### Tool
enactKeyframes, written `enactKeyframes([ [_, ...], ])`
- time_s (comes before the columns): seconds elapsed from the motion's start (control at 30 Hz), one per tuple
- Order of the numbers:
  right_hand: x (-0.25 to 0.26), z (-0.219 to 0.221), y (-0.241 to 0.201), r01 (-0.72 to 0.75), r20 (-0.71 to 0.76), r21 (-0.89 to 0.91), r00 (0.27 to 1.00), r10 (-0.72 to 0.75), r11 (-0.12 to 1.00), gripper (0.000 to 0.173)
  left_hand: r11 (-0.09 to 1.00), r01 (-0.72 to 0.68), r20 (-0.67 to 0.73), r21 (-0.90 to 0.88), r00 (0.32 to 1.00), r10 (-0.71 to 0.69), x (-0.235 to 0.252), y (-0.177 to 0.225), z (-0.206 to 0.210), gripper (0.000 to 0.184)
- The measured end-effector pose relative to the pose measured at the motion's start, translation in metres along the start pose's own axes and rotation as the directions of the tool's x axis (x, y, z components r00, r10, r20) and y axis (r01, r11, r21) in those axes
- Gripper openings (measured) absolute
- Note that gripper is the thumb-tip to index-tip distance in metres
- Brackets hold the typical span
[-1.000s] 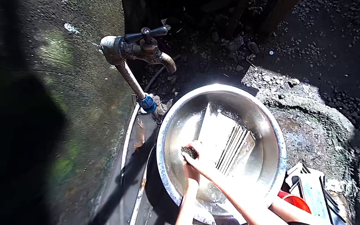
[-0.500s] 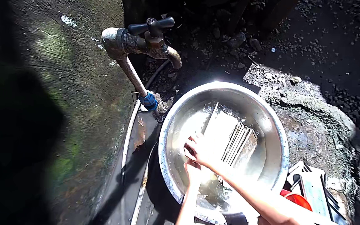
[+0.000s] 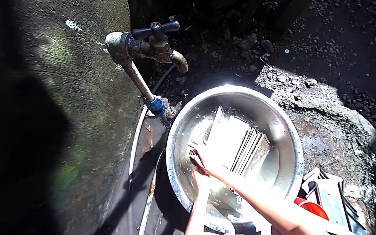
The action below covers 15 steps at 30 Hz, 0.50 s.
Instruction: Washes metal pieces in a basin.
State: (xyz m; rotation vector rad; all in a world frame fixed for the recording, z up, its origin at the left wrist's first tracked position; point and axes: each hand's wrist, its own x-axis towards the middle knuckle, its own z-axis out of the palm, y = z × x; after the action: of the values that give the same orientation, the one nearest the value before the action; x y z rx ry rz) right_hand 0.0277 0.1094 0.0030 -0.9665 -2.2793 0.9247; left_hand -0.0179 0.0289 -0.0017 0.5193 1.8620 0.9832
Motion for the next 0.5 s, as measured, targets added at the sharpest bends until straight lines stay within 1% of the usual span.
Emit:
enactKeyframes([
  [0.03, 0.010, -0.013, 0.007, -0.056, 0.033, -0.030, 0.998, 0.057, 0.998, 0.040, 0.985, 0.000, 0.041, 0.172, 0.999, -0.008, 0.003, 0.005, -0.003, 0.026],
  [0.07, 0.023, -0.024, 0.021, -0.086, -0.016, -0.074, 0.996, 0.085, 0.993, 0.039, 0.960, -0.023, 0.061, 0.278, 0.998, 0.006, 0.005, 0.008, -0.004, 0.026],
  [0.1, 0.037, -0.034, 0.038, -0.120, -0.099, -0.120, 0.989, 0.109, 0.985, 0.038, 0.942, -0.046, 0.068, 0.332, 0.997, 0.025, 0.005, 0.009, -0.003, 0.025],
  [0.17, 0.058, -0.051, 0.063, -0.232, -0.223, -0.136, 0.955, 0.198, 0.963, 0.038, 0.929, -0.081, 0.070, 0.360, 0.996, 0.059, 0.005, 0.006, -0.003, 0.028],
  [0.23, 0.064, -0.048, 0.066, -0.280, -0.275, -0.123, 0.931, 0.239, 0.952, 0.039, 0.926, -0.136, 0.071, 0.353, 0.990, 0.119, 0.007, 0.002, -0.002, 0.027],
  [0.27, 0.057, -0.037, 0.060, -0.258, -0.249, -0.088, 0.941, 0.229, 0.962, 0.041, 0.925, -0.126, 0.079, 0.360, 0.991, 0.104, 0.007, 0.002, -0.001, 0.026],
  [0.3, 0.044, -0.022, 0.048, -0.230, -0.187, -0.055, 0.958, 0.216, 0.972, 0.041, 0.932, -0.084, 0.095, 0.351, 0.994, 0.054, 0.006, 0.005, -0.001, 0.027],
  [0.33, 0.028, -0.009, 0.031, -0.207, -0.091, -0.033, 0.975, 0.204, 0.978, 0.042, 0.957, -0.037, 0.088, 0.288, 0.996, 0.012, 0.004, 0.005, 0.000, 0.028],
  [0.37, 0.013, 0.000, 0.015, -0.171, 0.015, -0.014, 0.985, 0.171, 0.985, 0.042, 0.990, -0.006, 0.055, 0.141, 0.999, -0.002, 0.001, 0.002, 0.002, 0.027],
  [0.4, 0.002, 0.004, 0.005, -0.107, 0.111, 0.000, 0.988, 0.107, 0.994, 0.041, 0.997, -0.013, 0.021, -0.077, 1.000, 0.015, -0.002, -0.005, 0.005, 0.027],
  [0.43, -0.005, 0.002, -0.001, -0.049, 0.191, -0.002, 0.980, 0.049, 0.999, 0.041, 0.977, -0.025, 0.021, -0.210, 0.999, 0.030, -0.005, -0.009, 0.007, 0.028],
  [0.47, -0.010, -0.005, -0.003, -0.012, 0.272, -0.003, 0.962, 0.013, 1.000, 0.040, 0.974, -0.056, 0.018, -0.218, 0.998, 0.061, -0.008, -0.011, 0.007, 0.028],
  [0.5, -0.009, -0.015, -0.003, 0.020, 0.348, -0.001, 0.937, -0.019, 1.000, 0.040, 0.987, -0.091, 0.035, -0.134, 0.995, 0.096, -0.010, -0.010, 0.005, 0.028],
])
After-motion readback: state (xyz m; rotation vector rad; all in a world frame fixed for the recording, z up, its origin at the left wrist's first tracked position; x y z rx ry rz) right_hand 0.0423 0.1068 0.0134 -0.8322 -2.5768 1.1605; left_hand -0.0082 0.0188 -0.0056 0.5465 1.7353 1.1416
